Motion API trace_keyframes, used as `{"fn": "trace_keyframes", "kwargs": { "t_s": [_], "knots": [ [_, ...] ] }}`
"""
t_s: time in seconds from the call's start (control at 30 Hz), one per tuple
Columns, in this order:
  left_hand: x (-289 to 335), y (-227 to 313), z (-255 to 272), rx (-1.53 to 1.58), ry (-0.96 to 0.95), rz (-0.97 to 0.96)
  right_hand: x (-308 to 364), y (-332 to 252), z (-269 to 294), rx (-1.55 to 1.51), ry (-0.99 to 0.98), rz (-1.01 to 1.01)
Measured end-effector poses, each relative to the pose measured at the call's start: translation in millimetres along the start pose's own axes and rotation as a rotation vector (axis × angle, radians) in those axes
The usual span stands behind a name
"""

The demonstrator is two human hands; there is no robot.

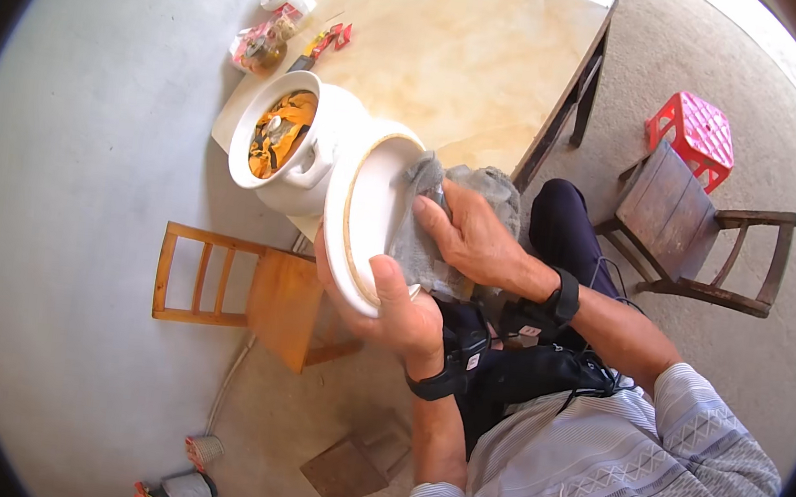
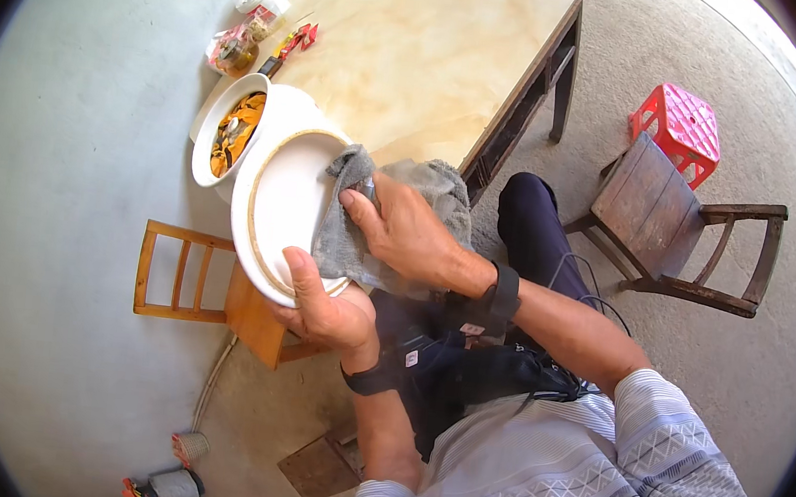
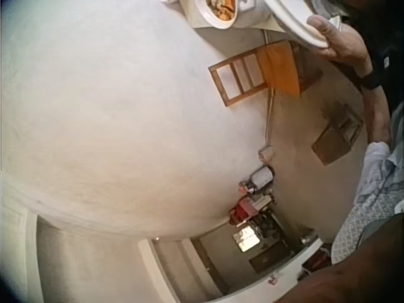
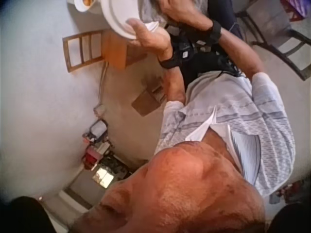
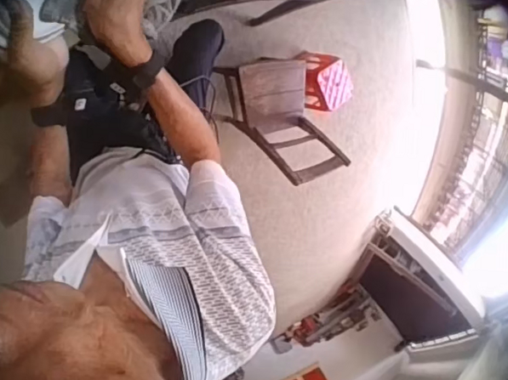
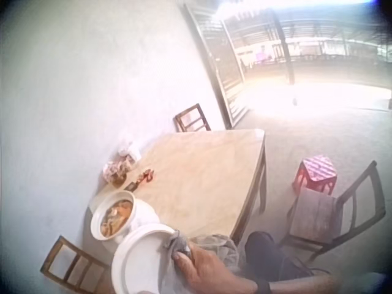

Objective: Wiping a white ceramic pot lid with a cloth.

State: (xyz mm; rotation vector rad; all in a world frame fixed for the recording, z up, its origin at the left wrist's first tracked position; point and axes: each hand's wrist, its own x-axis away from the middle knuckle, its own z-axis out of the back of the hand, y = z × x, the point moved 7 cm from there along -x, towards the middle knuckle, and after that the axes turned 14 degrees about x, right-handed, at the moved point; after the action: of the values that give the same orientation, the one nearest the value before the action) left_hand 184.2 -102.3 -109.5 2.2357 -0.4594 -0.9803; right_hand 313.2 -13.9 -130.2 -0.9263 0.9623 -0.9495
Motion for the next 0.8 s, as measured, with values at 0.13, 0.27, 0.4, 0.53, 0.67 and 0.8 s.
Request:
{"fn": "trace_keyframes", "kwargs": {
  "t_s": [0.13, 0.27, 0.4, 0.53, 0.67, 0.8],
  "knots": [
    [4.3, 11.4, 1.4, 0.09, -0.05, 0.227, -7.0, -8.9, 19.5, 0.178, 0.048, 0.169],
    [4.2, 13.8, 21.4, 0.095, 0.022, 0.546, -22.1, -25.6, 29.0, 0.575, -0.068, 0.387],
    [4.5, 19.7, 30.4, 0.145, -0.089, 0.684, -24.7, -56.0, 23.9, 0.671, -0.018, 0.8],
    [9.7, 18.0, 29.4, 0.109, -0.013, 0.542, -25.4, -59.5, 22.0, 0.617, 0.077, 0.794],
    [11.2, 17.3, 10.4, 0.203, 0.06, 0.315, -24.7, -39.8, 19.7, 0.482, 0.069, 0.406],
    [5.1, 18.6, 0.2, 0.203, 0.098, 0.19, -16.2, -26.8, 11.4, 0.263, 0.15, 0.25]
  ]
}}
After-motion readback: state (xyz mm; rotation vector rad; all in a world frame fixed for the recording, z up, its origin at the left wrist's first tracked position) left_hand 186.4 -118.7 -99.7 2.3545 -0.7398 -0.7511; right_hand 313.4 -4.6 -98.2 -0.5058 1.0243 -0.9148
